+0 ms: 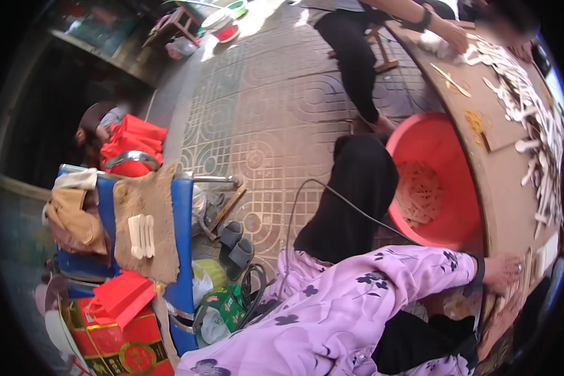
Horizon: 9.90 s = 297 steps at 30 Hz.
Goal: Sorting, stacking, and bundling wooden spoons into groups using rubber bands at an outdoor table.
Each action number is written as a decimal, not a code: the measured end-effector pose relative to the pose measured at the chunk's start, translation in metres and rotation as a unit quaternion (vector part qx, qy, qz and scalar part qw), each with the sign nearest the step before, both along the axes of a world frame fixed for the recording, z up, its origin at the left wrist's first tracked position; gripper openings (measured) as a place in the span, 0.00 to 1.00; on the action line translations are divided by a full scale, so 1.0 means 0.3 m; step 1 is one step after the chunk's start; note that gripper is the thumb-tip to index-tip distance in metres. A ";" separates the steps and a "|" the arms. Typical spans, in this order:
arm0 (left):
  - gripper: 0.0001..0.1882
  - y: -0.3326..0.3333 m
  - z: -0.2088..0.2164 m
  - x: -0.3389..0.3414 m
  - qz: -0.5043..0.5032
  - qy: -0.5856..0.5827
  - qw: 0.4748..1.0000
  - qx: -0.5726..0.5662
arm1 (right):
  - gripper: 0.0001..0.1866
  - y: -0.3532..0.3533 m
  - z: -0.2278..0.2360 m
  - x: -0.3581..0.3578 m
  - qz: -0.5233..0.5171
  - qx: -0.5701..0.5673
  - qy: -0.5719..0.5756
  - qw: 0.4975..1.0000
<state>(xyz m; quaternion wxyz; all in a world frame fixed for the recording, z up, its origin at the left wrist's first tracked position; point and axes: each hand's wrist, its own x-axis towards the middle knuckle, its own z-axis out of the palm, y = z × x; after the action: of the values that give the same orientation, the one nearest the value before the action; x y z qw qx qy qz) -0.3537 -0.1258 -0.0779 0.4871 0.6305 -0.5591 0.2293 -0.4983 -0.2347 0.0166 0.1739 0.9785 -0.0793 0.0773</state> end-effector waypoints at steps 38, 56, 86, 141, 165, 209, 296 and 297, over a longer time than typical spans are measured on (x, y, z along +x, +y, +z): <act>0.30 0.252 0.294 0.090 -0.090 0.108 0.950 0.279 | 0.19 0.147 0.098 -0.014 -0.093 0.452 -0.600 0.653; 0.21 0.275 0.277 0.134 -0.024 0.142 0.981 0.132 | 0.04 0.575 0.674 -0.325 0.517 0.804 -0.190 0.224; 0.16 0.256 0.272 0.089 -0.039 0.123 0.983 0.129 | 0.22 0.158 0.029 -0.306 -0.202 0.520 -0.325 0.764; 0.09 1.024 0.465 0.312 0.083 0.399 0.834 0.373 | 0.13 0.437 0.052 0.364 -0.023 0.779 -0.211 0.590; 0.17 -0.012 0.407 0.473 0.101 -0.070 0.918 0.377 | 0.12 0.468 0.127 0.369 0.004 0.741 -0.277 0.612; 0.06 0.180 0.502 0.505 0.075 -0.347 0.888 0.291 | 0.19 0.557 0.095 0.406 -0.029 0.849 -0.328 0.412; 0.20 -0.042 0.322 0.636 -0.006 -0.328 0.876 0.354 | 0.18 0.561 0.160 0.405 -0.002 0.784 -0.382 0.489; 0.17 -0.038 0.280 0.674 -0.006 -0.377 0.882 0.284 | 0.18 0.564 0.163 0.406 -0.016 0.778 -0.382 0.499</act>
<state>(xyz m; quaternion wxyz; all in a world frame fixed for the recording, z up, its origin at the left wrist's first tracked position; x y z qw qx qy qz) -0.1515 -0.1371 0.0062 0.0409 0.6043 -0.7456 0.2780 -0.3766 -0.0657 0.0656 -0.7034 0.5926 -0.1817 0.3479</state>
